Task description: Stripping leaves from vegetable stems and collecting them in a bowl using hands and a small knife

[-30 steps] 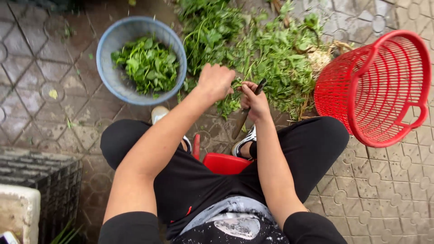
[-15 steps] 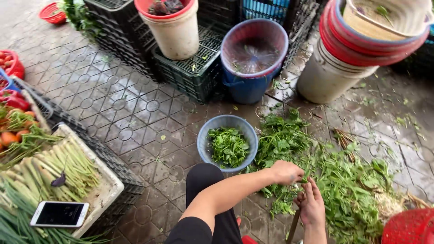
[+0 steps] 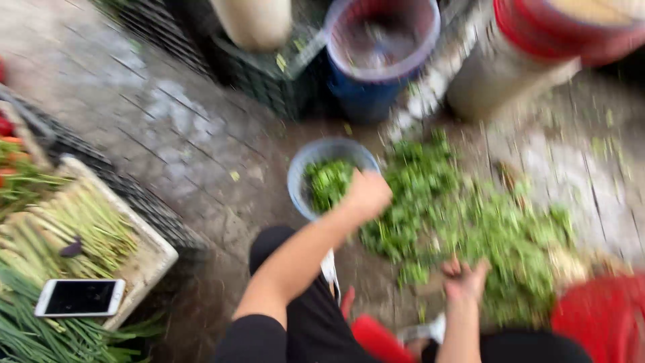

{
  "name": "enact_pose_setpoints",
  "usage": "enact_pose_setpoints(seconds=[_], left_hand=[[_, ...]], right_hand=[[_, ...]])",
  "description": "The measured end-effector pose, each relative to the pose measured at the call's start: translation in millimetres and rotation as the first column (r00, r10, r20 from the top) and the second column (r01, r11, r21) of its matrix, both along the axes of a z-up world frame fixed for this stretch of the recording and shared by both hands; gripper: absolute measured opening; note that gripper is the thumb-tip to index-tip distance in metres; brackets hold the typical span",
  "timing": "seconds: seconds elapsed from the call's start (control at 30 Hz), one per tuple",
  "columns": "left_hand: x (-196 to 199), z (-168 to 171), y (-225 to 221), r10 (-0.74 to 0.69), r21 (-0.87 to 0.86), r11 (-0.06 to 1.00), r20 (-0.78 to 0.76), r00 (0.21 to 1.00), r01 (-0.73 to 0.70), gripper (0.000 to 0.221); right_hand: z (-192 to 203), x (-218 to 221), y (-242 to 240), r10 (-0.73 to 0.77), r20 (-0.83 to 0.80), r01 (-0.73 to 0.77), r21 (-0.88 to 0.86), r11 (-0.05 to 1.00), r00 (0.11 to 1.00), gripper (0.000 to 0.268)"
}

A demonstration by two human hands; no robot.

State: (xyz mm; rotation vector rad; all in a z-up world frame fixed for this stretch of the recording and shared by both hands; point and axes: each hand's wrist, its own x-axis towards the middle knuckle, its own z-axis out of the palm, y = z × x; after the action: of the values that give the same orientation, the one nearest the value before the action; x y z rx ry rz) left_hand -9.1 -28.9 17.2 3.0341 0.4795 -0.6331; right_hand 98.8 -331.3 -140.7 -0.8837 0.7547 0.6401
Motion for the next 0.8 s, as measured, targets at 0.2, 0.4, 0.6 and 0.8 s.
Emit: enact_pose_setpoints(seconds=[0.2, 0.4, 0.6, 0.8], left_hand=[[-13.3, -9.4, 50.2, 0.223, -0.162, 0.968, 0.189, 0.956, -0.193, 0.052], [-24.1, 23.9, 29.8, -0.066, -0.278, 0.946, 0.330, 0.942, 0.163, 0.049], [-27.0, 26.5, 37.0, -0.069, -0.307, 0.933, 0.364, 0.929, 0.189, 0.063], [-14.8, 22.0, 40.2, -0.041, -0.286, 0.945, 0.383, 0.923, 0.161, 0.058]], right_hand=[[-99.3, -2.7, 23.3, 0.263, 0.073, -0.231, -0.294, 0.927, 0.962, 0.027], [-168.9, -15.3, 22.9, 0.951, -0.294, -0.624, -0.726, -0.290, -0.100, 0.027], [-114.7, -46.0, 143.6, 0.981, -0.193, -0.199, -0.962, -0.187, 0.012, 0.049], [-133.8, -9.7, 141.7, 0.844, -0.517, -0.393, -0.752, -0.528, -0.144, 0.028]])
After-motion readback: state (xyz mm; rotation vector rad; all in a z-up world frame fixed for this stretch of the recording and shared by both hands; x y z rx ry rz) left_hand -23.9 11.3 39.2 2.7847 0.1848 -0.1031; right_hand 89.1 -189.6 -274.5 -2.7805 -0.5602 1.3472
